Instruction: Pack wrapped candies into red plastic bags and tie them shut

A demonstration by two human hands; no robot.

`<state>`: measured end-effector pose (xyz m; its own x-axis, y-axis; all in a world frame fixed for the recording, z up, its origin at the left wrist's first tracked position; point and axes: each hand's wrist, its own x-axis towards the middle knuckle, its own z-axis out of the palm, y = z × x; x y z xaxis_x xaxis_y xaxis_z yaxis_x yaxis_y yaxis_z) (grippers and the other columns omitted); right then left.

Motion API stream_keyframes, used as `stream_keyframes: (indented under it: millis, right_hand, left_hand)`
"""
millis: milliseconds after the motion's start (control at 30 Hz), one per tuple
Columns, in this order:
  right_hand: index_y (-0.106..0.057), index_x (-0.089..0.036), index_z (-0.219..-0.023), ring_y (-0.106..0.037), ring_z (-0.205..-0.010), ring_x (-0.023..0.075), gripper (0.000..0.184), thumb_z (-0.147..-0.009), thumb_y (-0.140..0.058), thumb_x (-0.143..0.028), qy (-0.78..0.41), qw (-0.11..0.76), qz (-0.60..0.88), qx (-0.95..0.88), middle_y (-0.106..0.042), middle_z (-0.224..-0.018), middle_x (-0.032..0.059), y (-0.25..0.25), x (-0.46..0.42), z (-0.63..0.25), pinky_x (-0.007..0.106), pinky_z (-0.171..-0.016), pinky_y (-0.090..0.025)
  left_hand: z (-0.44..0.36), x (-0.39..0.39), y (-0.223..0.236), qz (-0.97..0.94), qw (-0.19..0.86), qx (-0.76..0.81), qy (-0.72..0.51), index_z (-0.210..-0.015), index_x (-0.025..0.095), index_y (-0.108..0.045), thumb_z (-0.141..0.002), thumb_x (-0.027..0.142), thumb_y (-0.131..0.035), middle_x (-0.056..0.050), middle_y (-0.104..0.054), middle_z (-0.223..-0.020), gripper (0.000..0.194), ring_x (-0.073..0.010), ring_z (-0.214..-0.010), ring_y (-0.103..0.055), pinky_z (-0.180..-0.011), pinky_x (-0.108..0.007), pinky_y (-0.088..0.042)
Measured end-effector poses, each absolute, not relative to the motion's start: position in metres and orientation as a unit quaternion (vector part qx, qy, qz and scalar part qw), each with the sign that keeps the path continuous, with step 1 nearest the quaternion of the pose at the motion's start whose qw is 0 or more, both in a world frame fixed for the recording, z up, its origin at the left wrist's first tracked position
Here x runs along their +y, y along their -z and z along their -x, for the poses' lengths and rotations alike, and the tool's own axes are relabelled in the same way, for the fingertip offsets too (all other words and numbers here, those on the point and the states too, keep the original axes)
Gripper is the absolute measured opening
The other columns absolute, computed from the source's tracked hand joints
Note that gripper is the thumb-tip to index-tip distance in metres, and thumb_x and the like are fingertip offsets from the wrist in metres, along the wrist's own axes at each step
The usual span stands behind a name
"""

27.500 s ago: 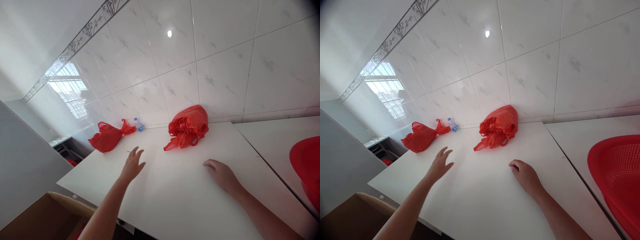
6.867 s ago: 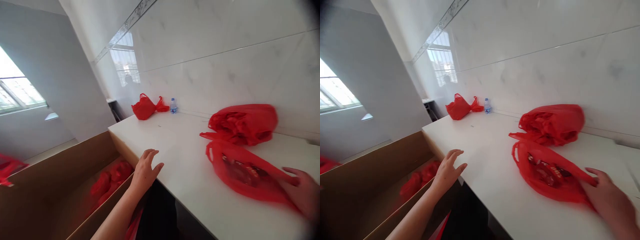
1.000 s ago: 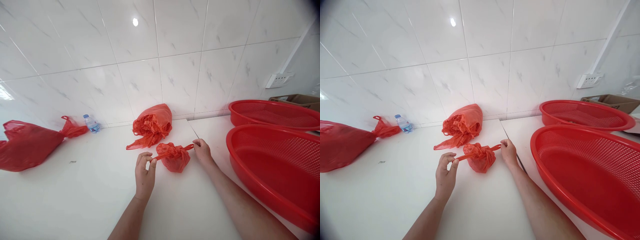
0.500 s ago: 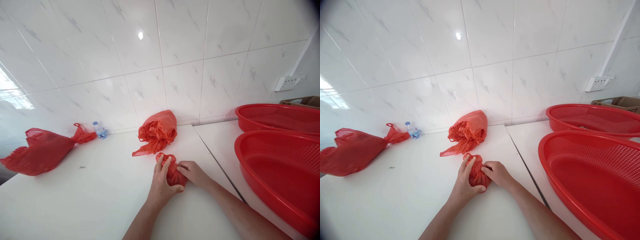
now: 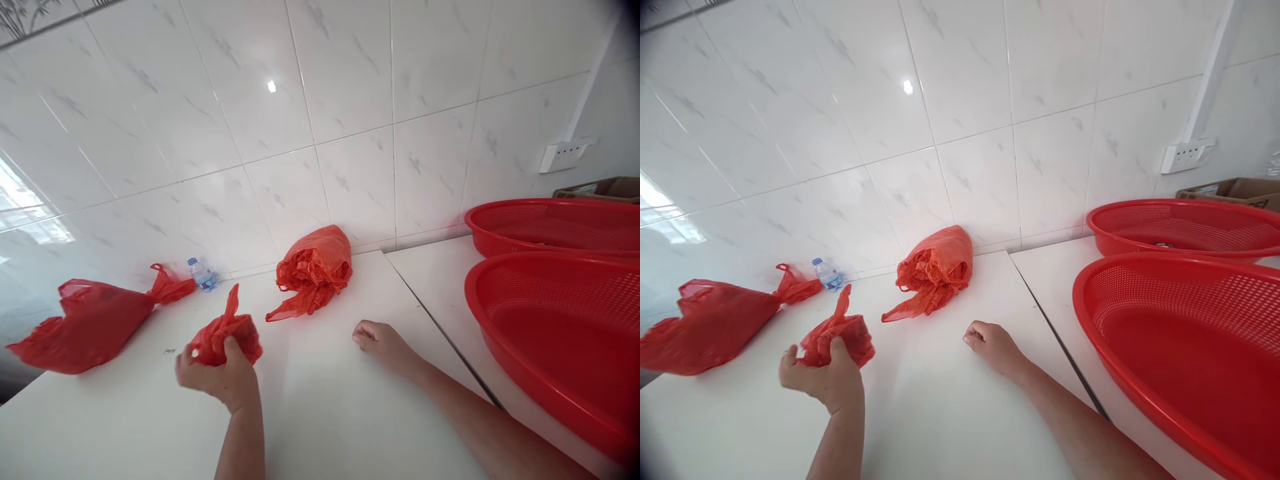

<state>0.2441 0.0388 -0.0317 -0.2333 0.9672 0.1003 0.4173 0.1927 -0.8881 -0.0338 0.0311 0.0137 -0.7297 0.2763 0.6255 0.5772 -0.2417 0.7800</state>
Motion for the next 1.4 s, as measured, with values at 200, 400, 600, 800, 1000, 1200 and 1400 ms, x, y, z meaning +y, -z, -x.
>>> stream_keyframes:
  millis: [200, 400, 600, 800, 1000, 1200, 1400]
  right_hand:
    - [-0.056, -0.022, -0.075, -0.041, -0.056, 0.0103, 0.014, -0.079, -0.048, -0.032, -0.369, 0.349, 0.527, -0.682, -0.052, -0.065, -0.0036, 0.030, 0.038, -0.242, 0.022, -0.050, -0.030]
    - [-0.056, -0.022, -0.074, -0.042, -0.056, 0.0106, 0.014, -0.079, -0.046, -0.030, -0.358, 0.345, 0.526, -0.690, -0.053, -0.066, -0.0034, 0.032, 0.037, -0.243, 0.023, -0.051, -0.031]
    - [-0.053, -0.028, -0.107, -0.050, -0.062, 0.0129, 0.029, -0.079, -0.048, -0.030, -0.345, 0.349, 0.529, -0.693, -0.055, -0.071, -0.0040, 0.035, 0.040, -0.241, 0.026, -0.058, -0.039]
    - [-0.026, -0.035, -0.138, -0.053, -0.064, 0.0112, 0.075, -0.071, -0.059, -0.028, -0.293, 0.411, 0.542, -0.672, -0.053, -0.111, 0.0022, 0.036, 0.040, -0.236, 0.030, -0.065, -0.046]
    - [-0.056, -0.031, -0.119, -0.058, -0.089, 0.0172, 0.040, -0.080, -0.052, -0.027, -0.291, 0.433, 0.463, -0.716, -0.047, -0.123, 0.0045, 0.032, 0.038, -0.236, 0.033, -0.080, -0.046]
    - [-0.062, -0.026, -0.109, -0.053, -0.110, 0.0238, 0.031, -0.083, -0.053, -0.038, -0.529, 0.518, 0.385, -0.550, -0.059, -0.116, 0.0054, 0.031, 0.048, -0.245, 0.041, -0.091, -0.043]
    - [-0.058, -0.025, -0.105, -0.055, -0.112, 0.0234, 0.031, -0.084, -0.045, -0.045, -0.696, 0.590, 0.281, -0.298, -0.055, -0.127, 0.0065, 0.034, 0.063, -0.264, 0.040, -0.090, -0.046]
  left_hand:
    - [0.021, 0.046, -0.002, 0.486, 0.202, -0.648, 0.551, -0.130, 0.019, -0.040, -0.076, 0.032, -0.059, -0.017, -0.018, -0.148, 0.059, -0.0348, -0.137, -0.014, -0.109, -0.056, -0.013]
    - [0.005, 0.085, 0.026, 0.592, 0.042, -0.704, 0.390, -0.136, 0.021, -0.032, -0.076, 0.036, -0.059, -0.016, -0.035, -0.143, 0.068, -0.0345, -0.134, -0.024, -0.104, -0.055, -0.023]
    - [-0.006, 0.076, 0.029, 0.751, 0.001, -0.561, 0.348, -0.083, 0.020, -0.061, -0.085, 0.017, -0.041, -0.006, -0.062, -0.088, 0.021, -0.0207, -0.087, -0.056, -0.083, -0.040, -0.044]
    - [-0.056, 0.042, 0.023, 0.855, 0.001, -0.355, 0.378, -0.092, 0.021, -0.060, -0.087, 0.010, -0.037, -0.009, -0.057, -0.107, 0.026, -0.0199, -0.100, -0.051, -0.082, -0.034, -0.046]
    - [-0.066, 0.030, 0.022, 0.866, -0.132, -0.303, 0.376, -0.097, 0.019, -0.056, -0.085, 0.042, -0.049, -0.010, -0.057, -0.099, 0.027, -0.0228, -0.092, -0.054, -0.080, -0.037, -0.047]
    - [-0.047, 0.043, 0.022, 0.768, -0.165, -0.418, 0.457, -0.116, 0.022, -0.048, -0.092, 0.040, -0.036, -0.010, -0.053, -0.114, 0.033, -0.0236, -0.108, -0.049, -0.090, -0.042, -0.042]
    - [-0.050, 0.052, 0.028, 0.763, -0.089, -0.476, 0.428, -0.094, 0.021, -0.057, -0.083, 0.030, -0.051, -0.008, -0.055, -0.097, 0.015, -0.0223, -0.093, -0.053, -0.081, -0.040, -0.046]
